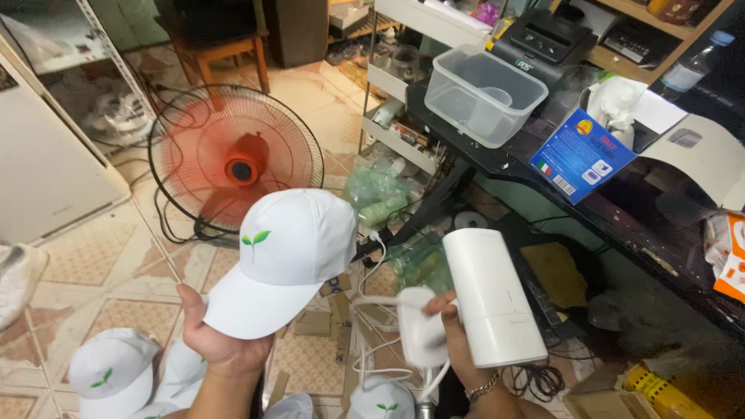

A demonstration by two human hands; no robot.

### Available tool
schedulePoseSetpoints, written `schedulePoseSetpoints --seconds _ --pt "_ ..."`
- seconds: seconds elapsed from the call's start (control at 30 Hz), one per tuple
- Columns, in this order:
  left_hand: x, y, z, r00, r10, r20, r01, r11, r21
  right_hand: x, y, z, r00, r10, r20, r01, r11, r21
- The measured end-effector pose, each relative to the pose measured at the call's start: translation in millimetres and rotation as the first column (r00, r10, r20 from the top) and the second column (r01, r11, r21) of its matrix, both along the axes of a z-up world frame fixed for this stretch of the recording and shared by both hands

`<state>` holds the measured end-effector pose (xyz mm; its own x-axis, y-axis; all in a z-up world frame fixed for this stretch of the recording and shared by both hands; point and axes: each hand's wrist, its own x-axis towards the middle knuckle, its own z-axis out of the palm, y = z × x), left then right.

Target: The person sits on the floor and repeatedly finishes white baseball caps by stuffing them with a cloth, applying heat with a hair dryer, spraying with an aerosol can, and inserting a cardboard piece inside. The same sequence is performed on multiple caps.

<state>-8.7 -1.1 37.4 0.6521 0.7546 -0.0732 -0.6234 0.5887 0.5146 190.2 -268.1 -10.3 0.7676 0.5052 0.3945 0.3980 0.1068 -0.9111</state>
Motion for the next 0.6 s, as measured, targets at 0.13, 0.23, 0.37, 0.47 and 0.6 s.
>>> schedulePoseSetpoints --seconds 0.13,0.23,0.37,0.47,0.6 --pt "5.0 1.1 -4.8 1.0 -0.001 -0.013 0.001 0.999 -0.032 5.2 -5.1 -5.3 0.993 0.01 -0.12 -0.029 0.987 -0.158" --pt "6.6 -2.6 -11.7 0.999 0.008 -0.035 -0.01 0.998 -0.056 -9.6 -12.6 -3.9 0.76 0.233 -0.607 -0.123 0.968 0.218" --pt "7.2 -9.1 -24.0 0.994 -0.094 0.064 0.102 0.983 -0.149 -22.7 -13.3 9.2 0.588 0.268 -0.763 -0.137 0.963 0.232" --pt "9.0 -14.4 -31.3 0.994 -0.112 0.001 0.11 0.979 -0.174 -24.4 -6.2 22.3 0.594 0.211 -0.776 -0.195 0.974 0.115" --pt "11.7 -22.1 -36.1 0.987 -0.155 0.032 0.158 0.971 -0.177 -25.9 -2.8 35.3 0.638 0.055 -0.768 -0.174 0.982 -0.074"
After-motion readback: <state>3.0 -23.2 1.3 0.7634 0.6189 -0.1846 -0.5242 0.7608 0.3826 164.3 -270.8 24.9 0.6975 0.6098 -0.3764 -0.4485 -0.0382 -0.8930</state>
